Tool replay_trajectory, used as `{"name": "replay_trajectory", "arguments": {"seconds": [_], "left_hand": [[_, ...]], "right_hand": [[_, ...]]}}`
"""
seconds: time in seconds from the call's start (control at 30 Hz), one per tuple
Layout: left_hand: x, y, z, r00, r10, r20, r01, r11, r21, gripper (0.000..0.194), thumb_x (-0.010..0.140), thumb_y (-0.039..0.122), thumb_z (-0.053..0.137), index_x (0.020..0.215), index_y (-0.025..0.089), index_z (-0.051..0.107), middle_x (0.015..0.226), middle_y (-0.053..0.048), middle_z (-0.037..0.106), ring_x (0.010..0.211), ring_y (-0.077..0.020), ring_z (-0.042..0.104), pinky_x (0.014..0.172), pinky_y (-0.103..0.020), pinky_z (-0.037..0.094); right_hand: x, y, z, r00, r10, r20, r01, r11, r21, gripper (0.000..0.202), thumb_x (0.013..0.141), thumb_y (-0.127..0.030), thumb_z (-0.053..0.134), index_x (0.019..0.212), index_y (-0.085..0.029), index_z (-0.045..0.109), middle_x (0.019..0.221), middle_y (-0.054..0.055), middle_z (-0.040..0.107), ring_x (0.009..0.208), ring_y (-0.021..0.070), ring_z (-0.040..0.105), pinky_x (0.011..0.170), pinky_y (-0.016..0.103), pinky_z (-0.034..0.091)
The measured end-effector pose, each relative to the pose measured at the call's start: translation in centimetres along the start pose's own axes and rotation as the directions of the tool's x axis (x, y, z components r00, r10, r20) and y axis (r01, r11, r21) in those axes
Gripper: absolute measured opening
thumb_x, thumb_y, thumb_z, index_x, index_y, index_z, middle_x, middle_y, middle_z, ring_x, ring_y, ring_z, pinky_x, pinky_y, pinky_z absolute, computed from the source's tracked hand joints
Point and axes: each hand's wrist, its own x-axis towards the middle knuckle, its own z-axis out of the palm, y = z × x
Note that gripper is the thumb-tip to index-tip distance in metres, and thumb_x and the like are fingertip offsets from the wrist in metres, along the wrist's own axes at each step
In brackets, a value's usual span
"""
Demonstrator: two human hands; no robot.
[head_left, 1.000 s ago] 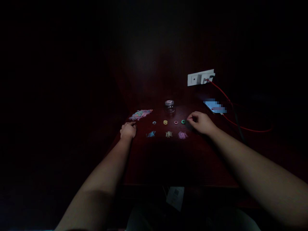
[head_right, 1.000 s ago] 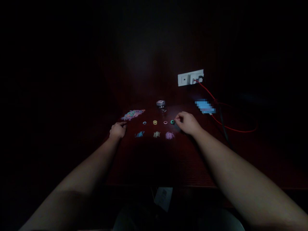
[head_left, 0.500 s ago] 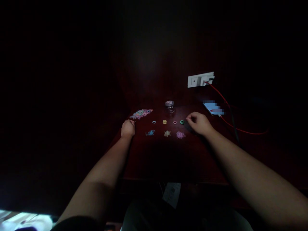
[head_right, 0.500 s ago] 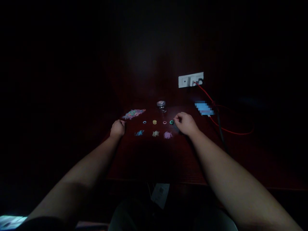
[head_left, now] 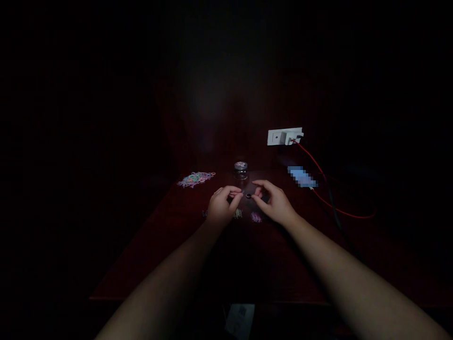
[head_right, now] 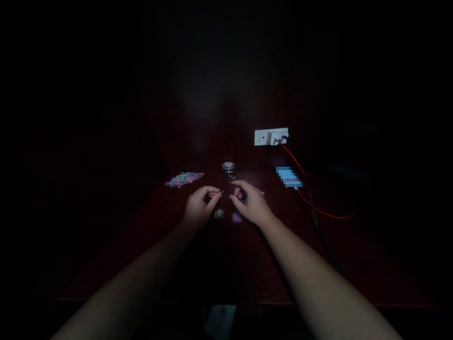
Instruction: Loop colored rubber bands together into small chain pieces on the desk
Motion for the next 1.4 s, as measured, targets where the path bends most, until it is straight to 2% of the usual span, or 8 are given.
{"name": "replay_trajectory", "arguments": {"seconds": [0.13, 0.4, 0.57, 0.7, 0.93, 1.07, 1.2, 1.4], "left_hand": [[0.1, -1.2, -0.9, 0.996, 0.075, 0.038, -0.075, 0.997, 0.002, 0.006, 0.084, 0.027, 0.063, 0.085, 0.021, 0.064, 0.084, -0.002, 0.069, 0.08, -0.0161, 0.062, 0.077, -0.032, 0.052], [0.5, -0.5, -0.4, 0.966, 0.215, 0.146, -0.208, 0.976, -0.061, 0.008, 0.084, 0.028, 0.066, 0.088, 0.022, 0.066, 0.086, 0.0, 0.071, 0.082, -0.0151, 0.063, 0.077, -0.03, 0.05], [0.4, -0.6, -0.3, 0.962, 0.218, 0.165, -0.209, 0.976, -0.067, 0.009, 0.083, 0.029, 0.067, 0.088, 0.022, 0.066, 0.084, 0.0, 0.07, 0.079, -0.0144, 0.063, 0.074, -0.029, 0.05], [0.5, -0.7, -0.3, 0.966, 0.217, 0.141, -0.208, 0.975, -0.078, 0.009, 0.082, 0.027, 0.068, 0.088, 0.021, 0.066, 0.083, 0.0, 0.07, 0.078, -0.0134, 0.062, 0.074, -0.027, 0.05], [0.3, -0.8, -0.2, 0.969, 0.22, 0.11, -0.211, 0.973, -0.09, 0.015, 0.08, 0.031, 0.069, 0.09, 0.02, 0.066, 0.082, -0.001, 0.07, 0.077, -0.0144, 0.063, 0.072, -0.028, 0.05], [0.2, -1.0, -0.3, 0.959, 0.245, 0.142, -0.234, 0.968, -0.094, 0.017, 0.08, 0.027, 0.068, 0.095, 0.02, 0.066, 0.084, -0.002, 0.07, 0.078, -0.0145, 0.064, 0.075, -0.029, 0.051], [0.3, -1.3, -0.1, 0.963, 0.235, 0.129, -0.227, 0.971, -0.076, 0.014, 0.081, 0.023, 0.064, 0.094, 0.02, 0.067, 0.084, -0.001, 0.071, 0.076, -0.0132, 0.064, 0.073, -0.028, 0.052], [0.3, -1.5, 0.1, 0.962, 0.217, 0.165, -0.205, 0.975, -0.086, 0.014, 0.081, 0.023, 0.063, 0.094, 0.021, 0.07, 0.087, -0.001, 0.073, 0.077, -0.0141, 0.065, 0.073, -0.028, 0.052]], "right_hand": [[0.0, -1.0, 0.0, 0.995, -0.067, 0.077, 0.064, 0.997, 0.035, 0.027, 0.083, -0.023, 0.058, 0.11, -0.022, 0.058, 0.082, 0.003, 0.062, 0.076, 0.0174, 0.059, 0.075, 0.033, 0.049], [-0.2, -1.3, -0.4, 0.986, -0.101, 0.132, 0.099, 0.995, 0.023, 0.019, 0.086, -0.022, 0.056, 0.104, -0.02, 0.062, 0.084, 0.004, 0.062, 0.079, 0.0168, 0.059, 0.075, 0.031, 0.048], [0.0, -1.1, -0.8, 0.978, -0.126, 0.167, 0.128, 0.992, 0.002, 0.011, 0.088, -0.022, 0.053, 0.088, -0.02, 0.064, 0.08, 0.004, 0.062, 0.077, 0.0176, 0.058, 0.074, 0.032, 0.046], [0.0, -1.3, -0.9, 0.98, -0.131, 0.152, 0.133, 0.991, -0.007, 0.01, 0.087, -0.022, 0.055, 0.092, -0.02, 0.064, 0.081, 0.004, 0.062, 0.079, 0.0179, 0.059, 0.075, 0.032, 0.046], [0.1, -1.0, -0.8, 0.984, -0.135, 0.115, 0.138, 0.99, -0.012, 0.01, 0.088, -0.021, 0.055, 0.085, -0.019, 0.065, 0.08, 0.004, 0.065, 0.077, 0.0173, 0.059, 0.072, 0.031, 0.045], [0.0, -0.8, -0.9, 0.987, -0.121, 0.105, 0.124, 0.992, -0.026, 0.01, 0.087, -0.022, 0.057, 0.085, -0.019, 0.066, 0.08, 0.004, 0.065, 0.077, 0.0168, 0.059, 0.071, 0.031, 0.044], [0.0, -0.8, -0.9, 0.985, -0.12, 0.12, 0.125, 0.992, -0.032, 0.009, 0.086, -0.02, 0.058, 0.084, -0.018, 0.066, 0.077, 0.003, 0.064, 0.075, 0.0164, 0.058, 0.071, 0.031, 0.043], [0.1, -0.8, -0.9, 0.977, -0.157, 0.144, 0.158, 0.987, 0.008, 0.008, 0.086, -0.019, 0.058, 0.083, -0.018, 0.065, 0.074, 0.003, 0.062, 0.073, 0.0159, 0.057, 0.071, 0.031, 0.043]]}}
